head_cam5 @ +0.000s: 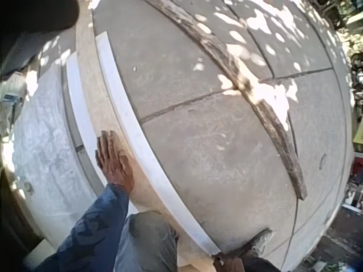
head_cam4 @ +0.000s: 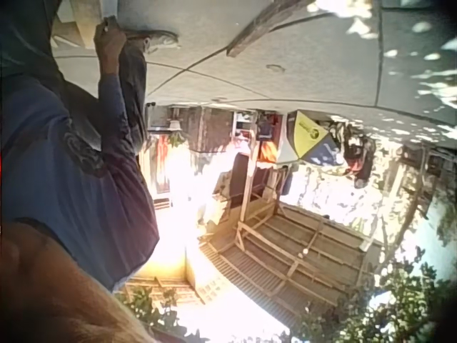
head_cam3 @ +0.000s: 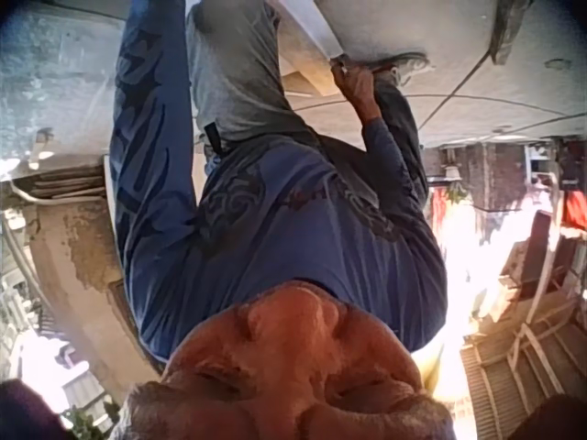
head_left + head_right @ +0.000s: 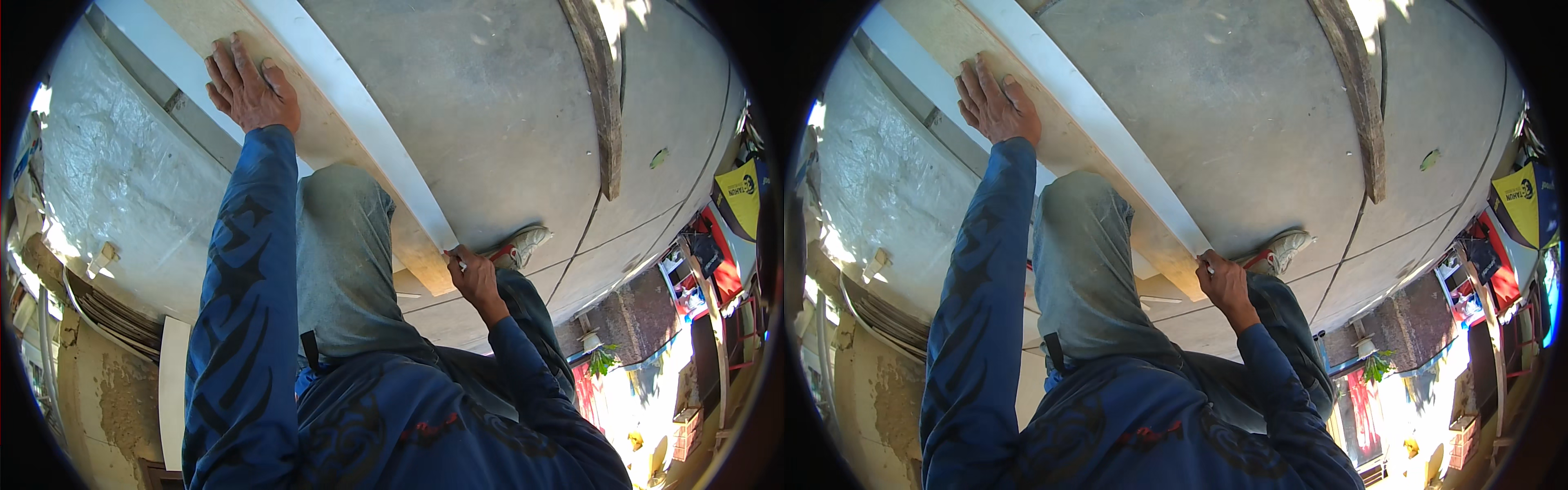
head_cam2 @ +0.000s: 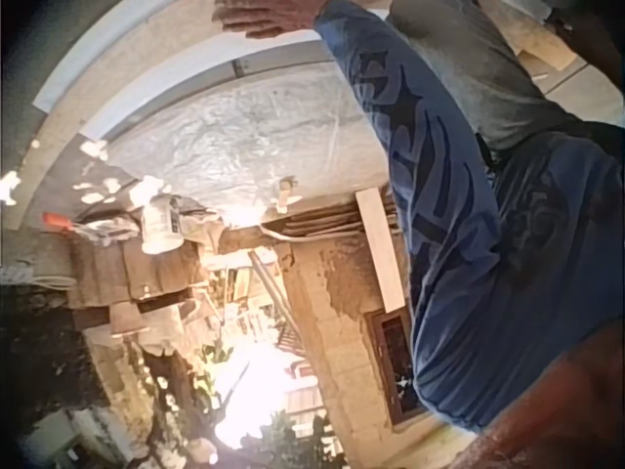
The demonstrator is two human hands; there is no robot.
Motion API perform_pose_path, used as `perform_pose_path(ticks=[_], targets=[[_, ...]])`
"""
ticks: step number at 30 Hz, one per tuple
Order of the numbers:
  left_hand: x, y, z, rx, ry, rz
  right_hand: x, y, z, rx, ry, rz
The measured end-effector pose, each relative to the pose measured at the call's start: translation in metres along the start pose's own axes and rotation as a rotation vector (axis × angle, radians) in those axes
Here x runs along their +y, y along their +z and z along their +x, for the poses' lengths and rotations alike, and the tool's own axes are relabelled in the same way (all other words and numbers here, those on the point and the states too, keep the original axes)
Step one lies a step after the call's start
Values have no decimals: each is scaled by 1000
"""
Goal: Measure and mark a piece of white paneling then cut it using a utility knife.
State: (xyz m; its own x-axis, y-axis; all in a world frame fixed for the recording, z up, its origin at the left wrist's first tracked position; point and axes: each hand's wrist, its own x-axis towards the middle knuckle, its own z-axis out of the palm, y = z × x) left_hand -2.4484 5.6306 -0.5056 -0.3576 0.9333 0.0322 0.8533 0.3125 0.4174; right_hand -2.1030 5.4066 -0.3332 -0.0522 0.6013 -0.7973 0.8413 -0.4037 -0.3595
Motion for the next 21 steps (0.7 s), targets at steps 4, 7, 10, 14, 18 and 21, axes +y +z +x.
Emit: perform_pose_path(ticks=[4,7,10,14,18,21], targets=[[0,1,-2,-1,-15,24,-3,8,9,-66,18,-40],[-1,1,-1,-23,-12,22,-17,9,24,-86,5,-37],[-3,-2,-2,-46,-33,36,-40,6,55,-74,-48,8],[3,-3,-3,-86,-57,39,-94,-16,117,-35,-177,120],[4,-11,1,-127,-89,43,-176,-46,193,-27,-399,133],[4,-14,1,-133,-113,29,-246,-65,251,15,-534,74]])
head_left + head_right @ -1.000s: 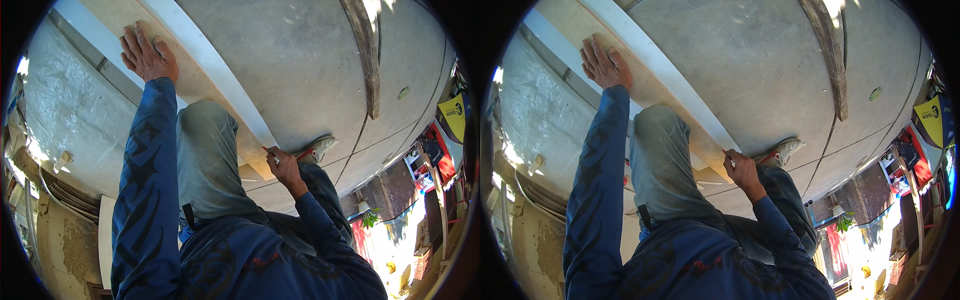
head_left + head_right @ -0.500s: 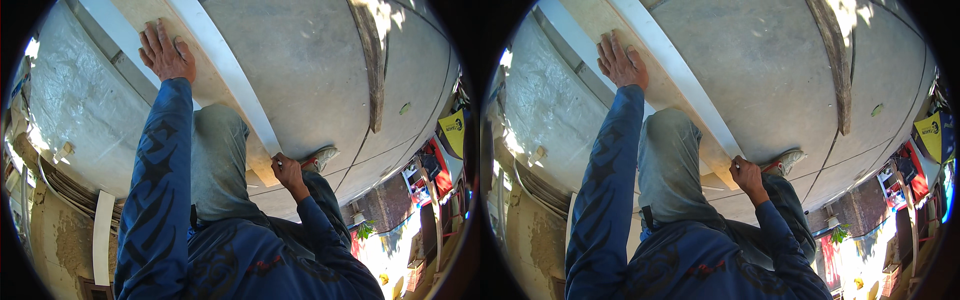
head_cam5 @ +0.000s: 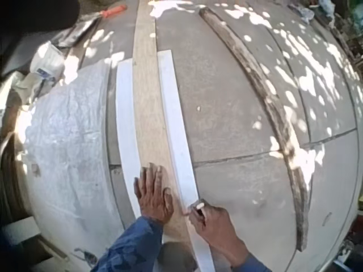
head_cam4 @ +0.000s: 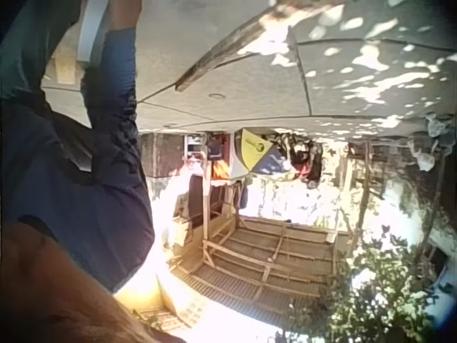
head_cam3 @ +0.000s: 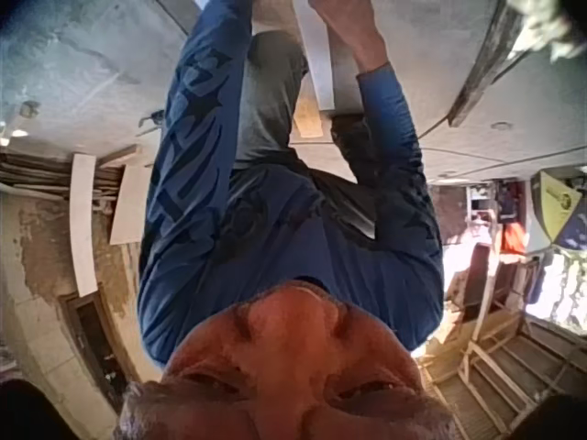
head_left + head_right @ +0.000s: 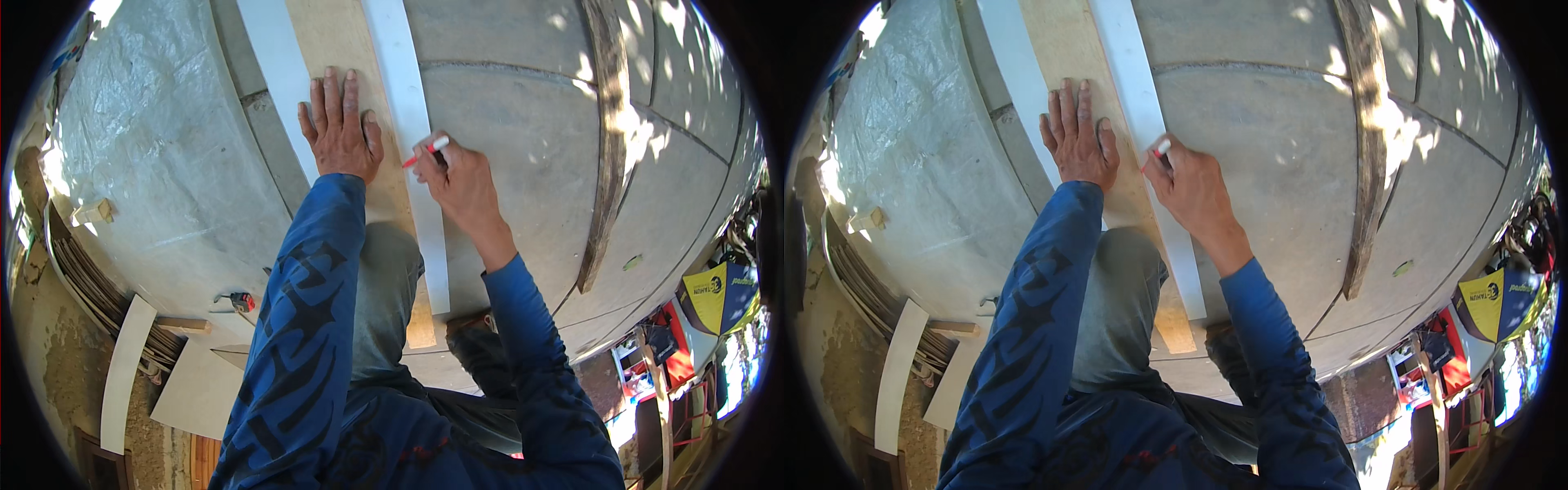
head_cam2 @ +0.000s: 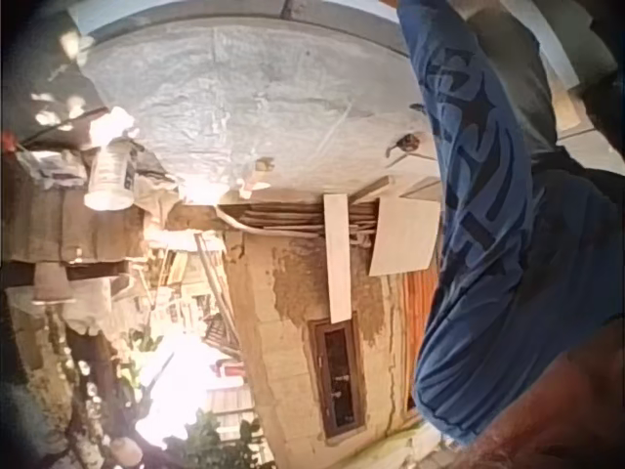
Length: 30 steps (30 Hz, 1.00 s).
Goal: Measure and mark a piece of white paneling then cut it using a utility knife.
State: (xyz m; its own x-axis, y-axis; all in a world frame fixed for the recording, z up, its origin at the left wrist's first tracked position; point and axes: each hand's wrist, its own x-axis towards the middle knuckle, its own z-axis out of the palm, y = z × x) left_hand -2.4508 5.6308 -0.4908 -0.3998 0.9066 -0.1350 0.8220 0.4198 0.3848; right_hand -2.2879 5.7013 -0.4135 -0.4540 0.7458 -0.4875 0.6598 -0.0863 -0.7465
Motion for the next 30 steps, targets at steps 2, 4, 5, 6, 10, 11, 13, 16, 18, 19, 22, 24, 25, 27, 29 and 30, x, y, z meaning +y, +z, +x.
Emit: perform_pose_path(ticks=[2,4,5,6,10,11,13,16,18,19,22,24,25,27,29,30], targets=[[0,-2,0,-9,0,-4,-19,-3,56,22,-58,-35],[1,-5,-1,8,-1,-19,-34,-7,112,61,-138,-73],[3,-2,0,-4,11,-37,-39,-11,139,98,-180,-97],[1,-6,1,34,8,-28,-50,-12,166,131,-228,-103],[-2,-13,-1,-25,-2,-22,-99,-26,253,130,-218,-128],[0,-11,-1,-52,-2,-35,-106,-31,272,138,-235,-134],[0,-12,-1,-51,-2,-35,-128,-36,305,216,-287,-146],[1,-10,-1,-62,-4,-47,-158,-45,349,255,-333,-226],[3,-9,-1,-79,-10,-64,-171,-51,366,321,-408,-205],[4,-10,1,-73,-10,-64,-175,-51,373,322,-414,-206],[-1,-10,-2,-88,-20,-58,-179,-45,397,340,-475,-45],[-1,-9,-4,-73,-16,-48,-178,-44,406,463,-585,-357],[3,-7,-4,-57,-7,-47,-175,-50,407,457,-590,-365],[6,0,-1,-59,-7,-67,-165,-54,400,610,-545,-425],[-6,-14,-5,-61,-36,-89,-189,-35,336,444,-508,114],[-3,-20,0,-79,-48,-133,-194,-31,308,443,-552,119]])
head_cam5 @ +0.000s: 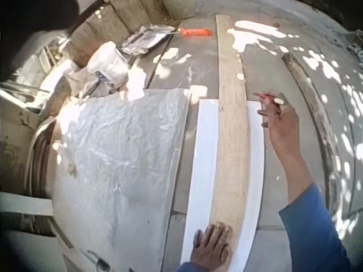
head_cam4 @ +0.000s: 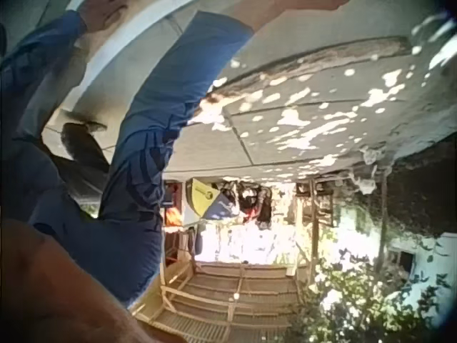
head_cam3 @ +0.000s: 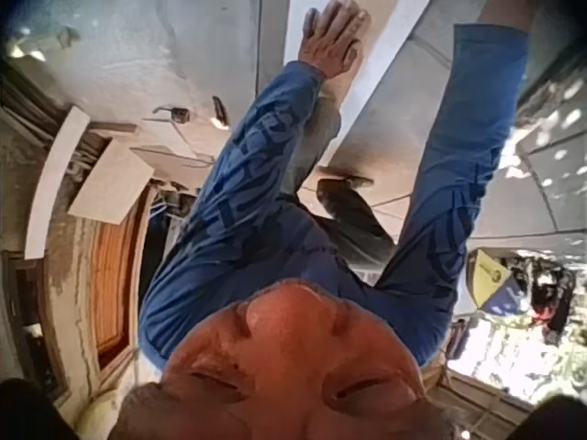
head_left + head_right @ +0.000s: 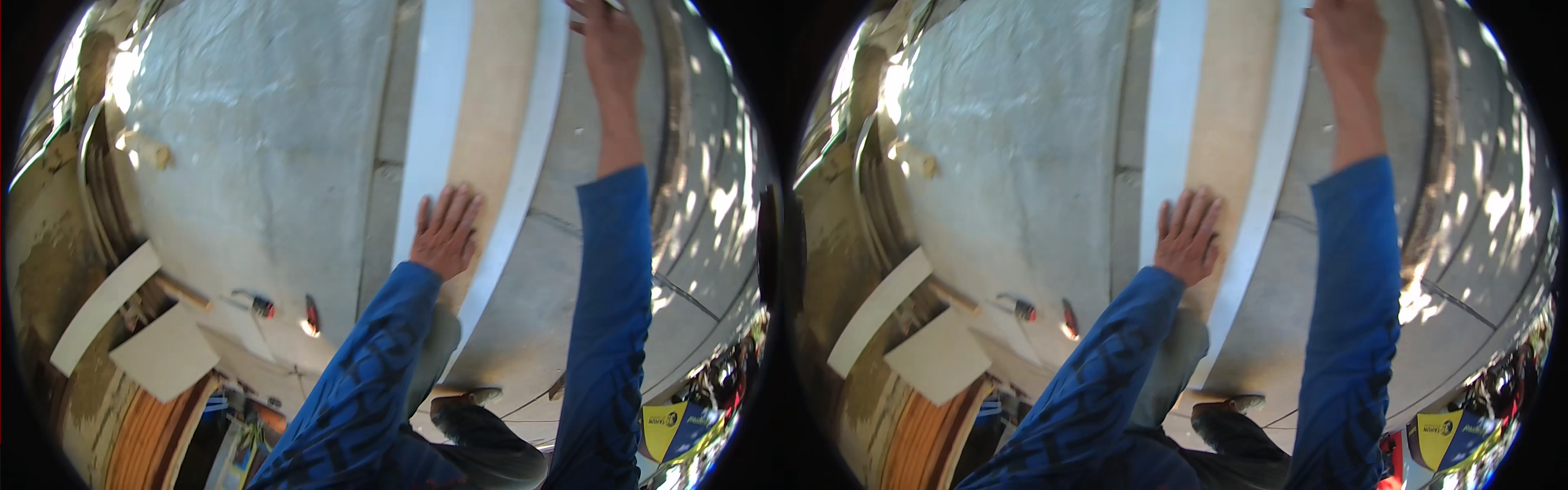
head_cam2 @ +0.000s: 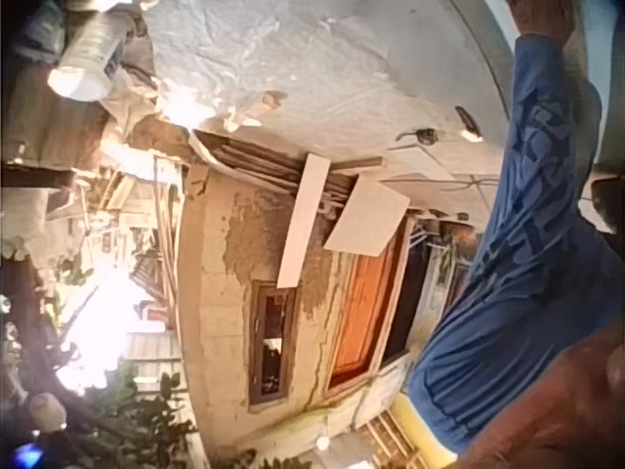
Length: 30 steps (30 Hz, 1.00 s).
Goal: Measure and mark a piece of white paneling then cut it using a utility knife.
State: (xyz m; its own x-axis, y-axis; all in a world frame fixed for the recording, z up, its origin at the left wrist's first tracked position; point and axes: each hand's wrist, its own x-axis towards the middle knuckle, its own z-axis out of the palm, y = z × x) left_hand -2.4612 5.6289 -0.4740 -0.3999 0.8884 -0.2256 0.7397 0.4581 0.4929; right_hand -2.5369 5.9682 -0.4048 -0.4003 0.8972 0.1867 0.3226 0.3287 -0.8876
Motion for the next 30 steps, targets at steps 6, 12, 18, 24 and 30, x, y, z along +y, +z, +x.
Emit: perform_pose_path(ticks=[6,12,18,24,30], targets=[[-12,7,-14,-10,-3,5,-43,31,-179,-550,230,209],[12,9,4,175,67,-43,-85,73,-276,-813,-310,148],[-8,23,-5,224,45,38,-94,-11,-297,-445,-115,140],[-12,22,-1,215,115,132,-41,-133,-401,-442,388,-22],[-3,45,7,239,119,209,-56,-53,-580,-950,19,-4]])
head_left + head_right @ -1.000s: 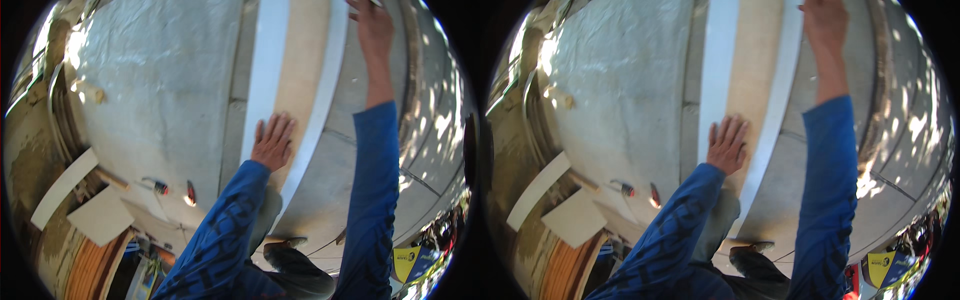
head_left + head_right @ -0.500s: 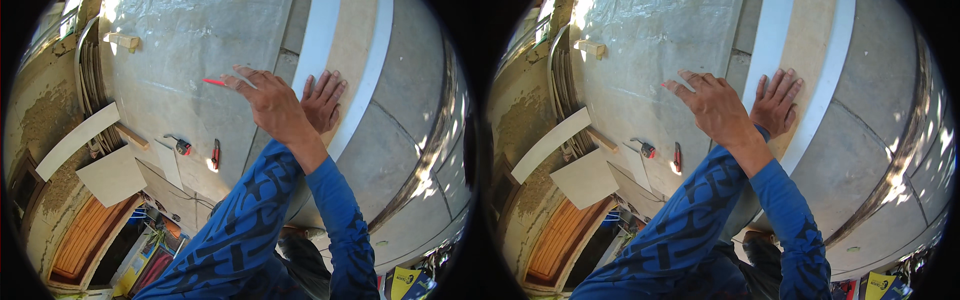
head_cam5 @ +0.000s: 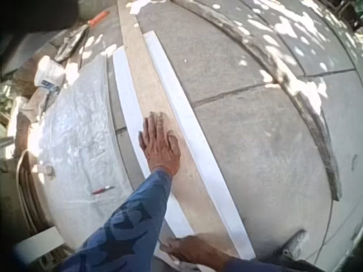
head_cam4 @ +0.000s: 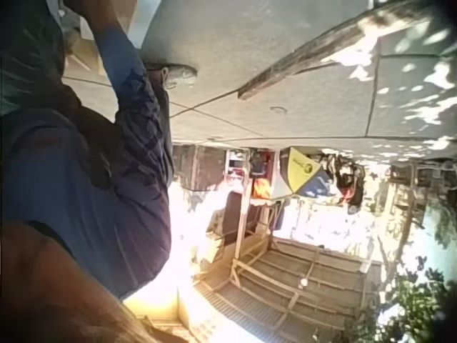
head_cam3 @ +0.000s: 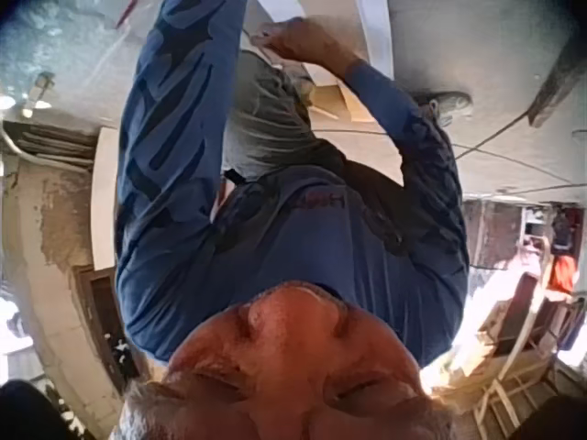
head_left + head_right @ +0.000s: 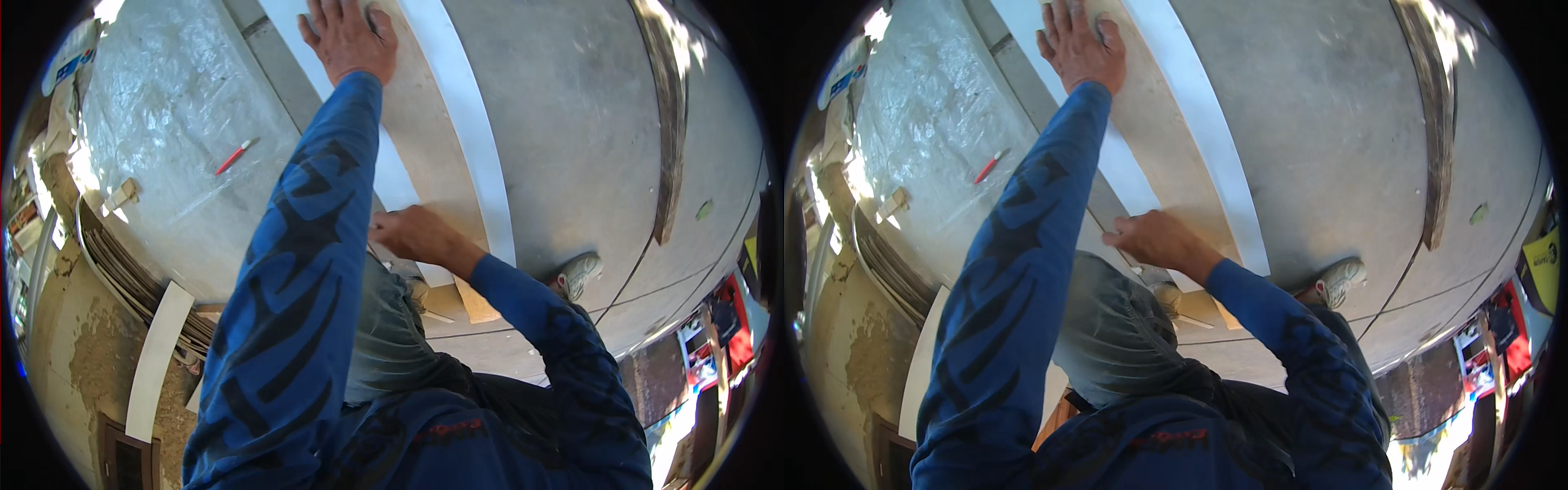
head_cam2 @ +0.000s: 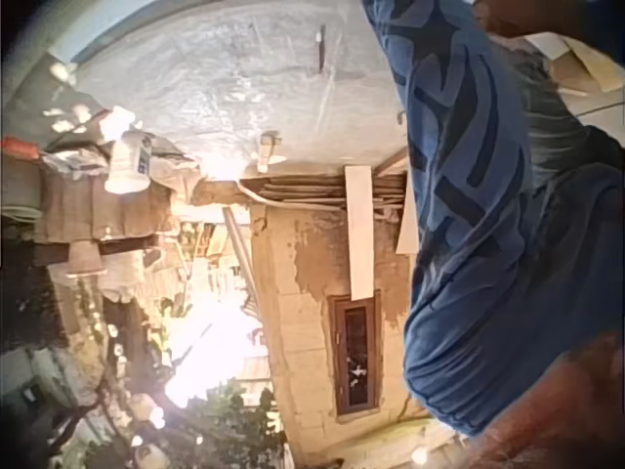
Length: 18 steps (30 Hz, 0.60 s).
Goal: Measure and mark a piece of white paneling then cut it using a utility knife.
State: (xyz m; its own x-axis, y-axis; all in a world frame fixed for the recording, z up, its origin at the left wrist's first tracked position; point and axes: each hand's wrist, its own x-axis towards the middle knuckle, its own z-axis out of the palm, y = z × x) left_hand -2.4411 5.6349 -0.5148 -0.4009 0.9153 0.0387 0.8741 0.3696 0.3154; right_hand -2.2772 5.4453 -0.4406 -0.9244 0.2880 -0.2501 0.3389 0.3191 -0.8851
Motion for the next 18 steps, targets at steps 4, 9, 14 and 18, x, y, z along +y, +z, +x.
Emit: perform_pose_path(ticks=[4,9,14,18], targets=[[-22,-2,-1,61,32,51,-49,97,50,-10,-46,88],[1,10,-4,70,65,-26,-54,217,71,605,-148,496],[-23,-3,-4,85,97,-53,-78,175,81,117,67,-66],[-17,-1,-1,124,118,-132,-61,156,63,111,311,392]])
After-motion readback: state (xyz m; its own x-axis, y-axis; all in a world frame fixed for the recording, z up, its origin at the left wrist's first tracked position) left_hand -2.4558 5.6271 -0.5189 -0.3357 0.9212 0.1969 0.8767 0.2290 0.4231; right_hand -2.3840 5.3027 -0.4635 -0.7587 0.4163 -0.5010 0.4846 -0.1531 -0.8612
